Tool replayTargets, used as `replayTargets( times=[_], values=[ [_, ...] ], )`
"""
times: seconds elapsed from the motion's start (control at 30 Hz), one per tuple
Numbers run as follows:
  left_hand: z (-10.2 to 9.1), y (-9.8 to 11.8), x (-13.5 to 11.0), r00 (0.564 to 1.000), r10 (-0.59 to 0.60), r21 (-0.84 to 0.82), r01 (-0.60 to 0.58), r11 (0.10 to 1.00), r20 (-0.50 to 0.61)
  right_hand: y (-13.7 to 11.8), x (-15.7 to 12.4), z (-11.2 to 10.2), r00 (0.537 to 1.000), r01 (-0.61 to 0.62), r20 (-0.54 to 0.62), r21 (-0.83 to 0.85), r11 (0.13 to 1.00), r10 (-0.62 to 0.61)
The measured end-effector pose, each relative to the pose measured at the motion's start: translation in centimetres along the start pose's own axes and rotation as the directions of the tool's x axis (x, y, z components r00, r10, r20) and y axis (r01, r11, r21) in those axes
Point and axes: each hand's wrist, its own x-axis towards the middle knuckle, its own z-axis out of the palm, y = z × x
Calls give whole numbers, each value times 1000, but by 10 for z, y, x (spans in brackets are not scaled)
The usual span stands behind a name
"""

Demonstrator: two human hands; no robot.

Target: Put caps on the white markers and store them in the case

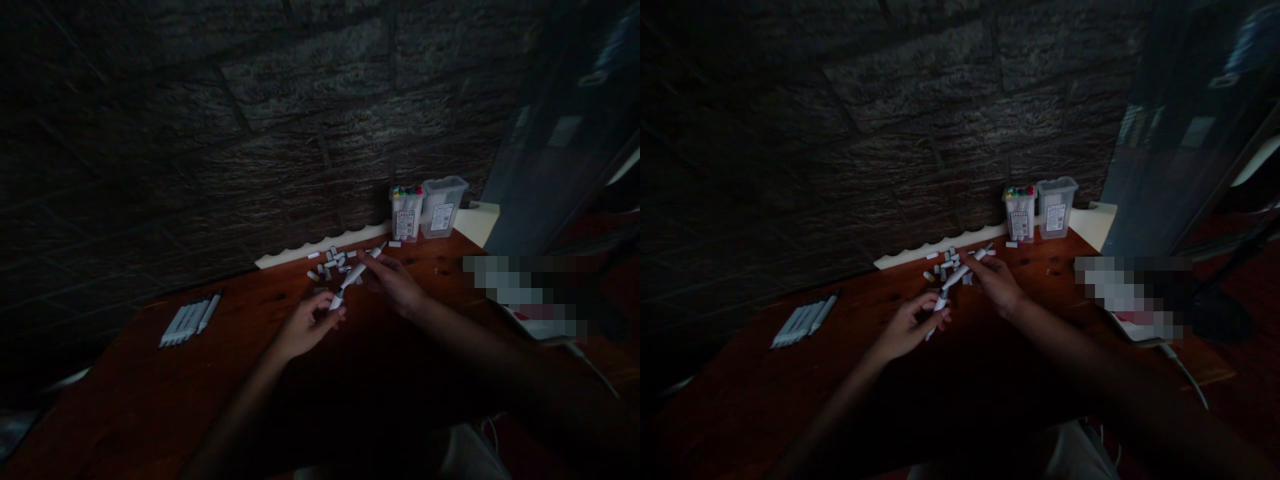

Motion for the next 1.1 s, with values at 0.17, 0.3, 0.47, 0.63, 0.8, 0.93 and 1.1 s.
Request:
replayTargets(
  times=[0.17,0.3,0.47,0.63,0.8,0.93,1.1],
  values=[
    [1,1,0,1000,-1,23,1,1000,3,1,-1,1,1000,10,3,19,1000,-10],
    [1,2,0,1000,-6,20,6,1000,-1,1,-1,0,1000,17,3,3,1000,-17],
    [1,2,0,1000,-14,33,14,999,12,2,-1,0,1000,2,12,-2,1000,-2],
    [2,-2,0,1000,9,77,-10,997,13,3,-1,1,1000,-14,18,-18,1000,14],
    [3,-5,0,1000,10,74,-10,997,4,3,-3,4,998,-27,51,-15,1000,27],
    [3,-4,0,1000,3,70,-3,998,-3,5,-4,4,996,-40,77,-43,998,43],
    [3,-4,1,1000,12,81,-12,997,-1,4,-4,3,996,-17,82,-35,999,20]
  ],
)
